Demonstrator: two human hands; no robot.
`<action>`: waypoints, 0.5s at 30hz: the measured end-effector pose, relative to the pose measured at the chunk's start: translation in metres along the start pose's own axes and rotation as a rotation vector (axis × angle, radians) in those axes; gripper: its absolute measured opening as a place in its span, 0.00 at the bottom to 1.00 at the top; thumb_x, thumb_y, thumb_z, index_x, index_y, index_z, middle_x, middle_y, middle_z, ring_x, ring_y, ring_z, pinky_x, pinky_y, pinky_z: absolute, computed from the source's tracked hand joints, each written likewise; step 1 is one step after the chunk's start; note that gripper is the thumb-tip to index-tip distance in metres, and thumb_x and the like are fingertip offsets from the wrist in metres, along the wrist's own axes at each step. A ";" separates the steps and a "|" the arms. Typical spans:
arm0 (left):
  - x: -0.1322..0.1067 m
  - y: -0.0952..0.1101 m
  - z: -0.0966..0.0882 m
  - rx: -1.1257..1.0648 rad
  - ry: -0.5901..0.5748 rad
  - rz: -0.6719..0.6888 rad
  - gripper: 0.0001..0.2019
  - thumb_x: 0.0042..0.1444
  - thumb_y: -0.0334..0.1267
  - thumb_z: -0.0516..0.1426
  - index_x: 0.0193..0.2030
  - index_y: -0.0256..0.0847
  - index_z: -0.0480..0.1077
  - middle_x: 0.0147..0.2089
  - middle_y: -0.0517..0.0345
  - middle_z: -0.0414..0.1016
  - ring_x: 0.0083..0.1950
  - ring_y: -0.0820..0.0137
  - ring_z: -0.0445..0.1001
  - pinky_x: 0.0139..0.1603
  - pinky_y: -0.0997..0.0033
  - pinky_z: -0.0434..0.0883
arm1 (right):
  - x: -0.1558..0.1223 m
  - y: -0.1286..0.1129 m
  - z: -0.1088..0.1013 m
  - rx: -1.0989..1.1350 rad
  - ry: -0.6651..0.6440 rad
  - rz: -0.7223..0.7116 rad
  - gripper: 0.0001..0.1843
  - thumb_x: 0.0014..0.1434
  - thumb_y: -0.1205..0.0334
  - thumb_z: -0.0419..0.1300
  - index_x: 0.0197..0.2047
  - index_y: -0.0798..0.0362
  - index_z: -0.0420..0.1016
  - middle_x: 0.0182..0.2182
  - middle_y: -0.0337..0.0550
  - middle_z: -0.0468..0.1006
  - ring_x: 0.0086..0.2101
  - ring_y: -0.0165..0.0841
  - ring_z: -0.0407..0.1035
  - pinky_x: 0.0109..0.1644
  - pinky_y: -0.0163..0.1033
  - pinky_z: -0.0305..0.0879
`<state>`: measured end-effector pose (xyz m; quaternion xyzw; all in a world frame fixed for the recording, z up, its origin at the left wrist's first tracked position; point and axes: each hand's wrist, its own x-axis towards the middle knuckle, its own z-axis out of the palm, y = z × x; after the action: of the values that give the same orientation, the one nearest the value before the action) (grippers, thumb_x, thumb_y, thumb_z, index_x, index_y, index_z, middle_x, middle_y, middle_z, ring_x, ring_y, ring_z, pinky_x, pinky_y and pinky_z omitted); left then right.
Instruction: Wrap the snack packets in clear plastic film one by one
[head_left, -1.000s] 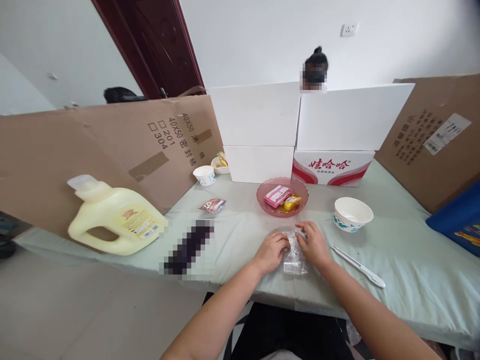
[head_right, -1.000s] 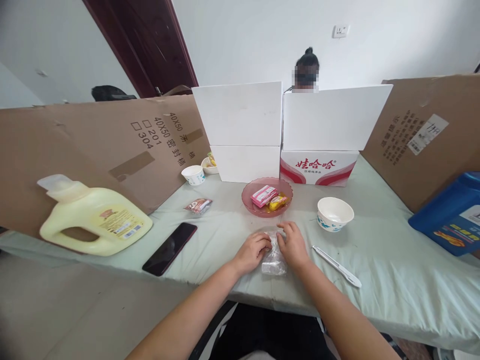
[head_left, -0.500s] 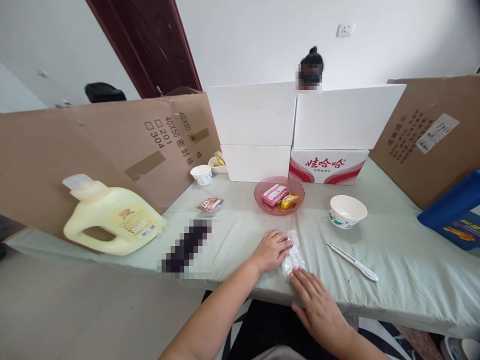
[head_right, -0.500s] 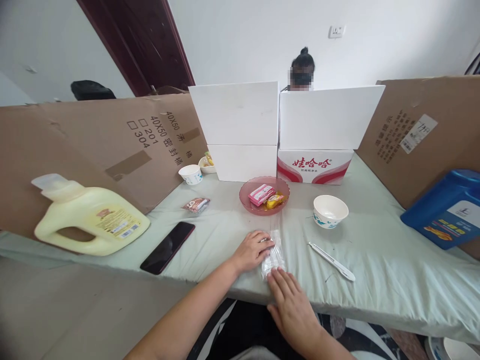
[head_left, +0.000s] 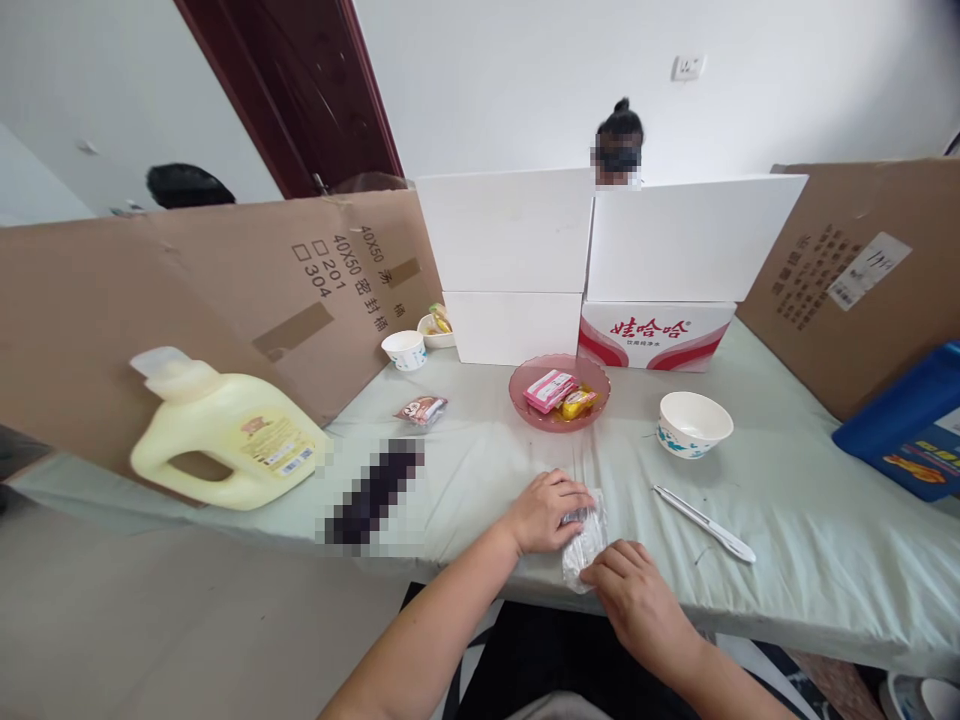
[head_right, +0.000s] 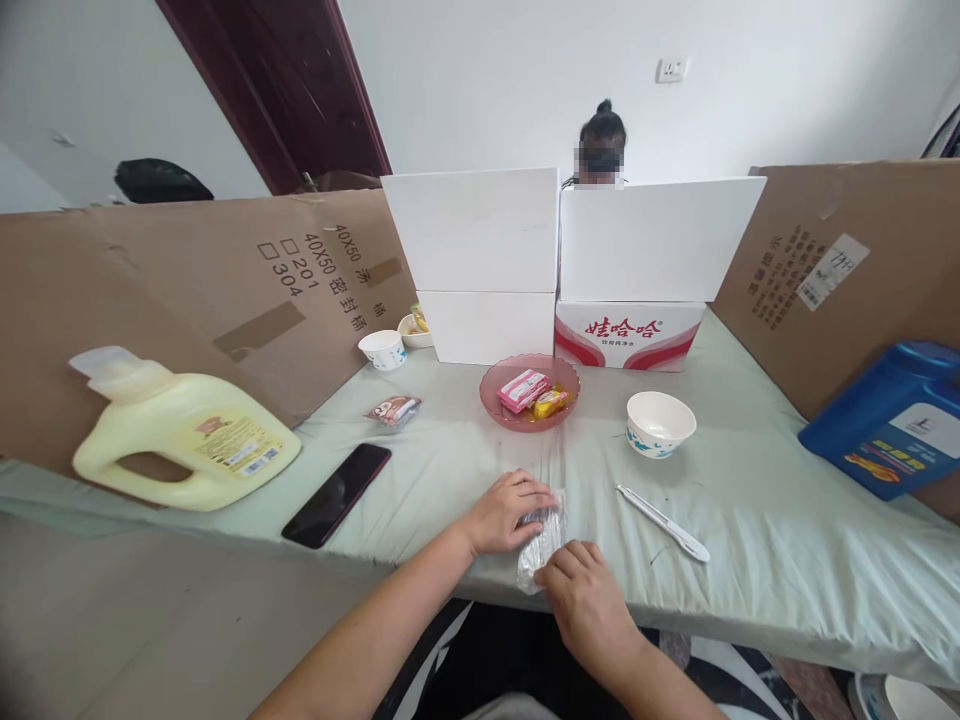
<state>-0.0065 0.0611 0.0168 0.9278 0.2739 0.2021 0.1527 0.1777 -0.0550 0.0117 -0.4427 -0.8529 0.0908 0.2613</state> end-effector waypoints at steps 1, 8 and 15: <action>0.000 -0.001 0.000 -0.018 0.004 -0.005 0.23 0.54 0.42 0.59 0.58 0.44 0.68 0.54 0.54 0.75 0.52 0.59 0.67 0.56 0.57 0.64 | 0.007 0.002 -0.007 0.032 -0.040 0.004 0.15 0.65 0.69 0.47 0.39 0.49 0.74 0.33 0.42 0.75 0.38 0.35 0.68 0.44 0.41 0.62; -0.002 -0.011 0.001 -0.217 0.072 -0.036 0.31 0.54 0.31 0.53 0.66 0.44 0.55 0.54 0.54 0.73 0.52 0.62 0.69 0.57 0.57 0.65 | 0.066 0.031 -0.031 -0.062 -0.290 0.197 0.16 0.66 0.64 0.46 0.50 0.49 0.72 0.42 0.43 0.78 0.38 0.33 0.73 0.40 0.35 0.62; -0.003 -0.017 0.008 -0.284 0.174 -0.064 0.36 0.48 0.22 0.50 0.66 0.45 0.53 0.60 0.49 0.66 0.57 0.62 0.68 0.59 0.56 0.66 | 0.093 0.048 -0.010 -0.175 -0.244 0.258 0.13 0.63 0.66 0.51 0.47 0.52 0.73 0.41 0.46 0.77 0.42 0.35 0.71 0.45 0.37 0.61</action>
<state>-0.0127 0.0713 0.0023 0.8666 0.2843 0.3135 0.2646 0.1733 0.0477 0.0354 -0.5550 -0.8192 0.1019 0.1025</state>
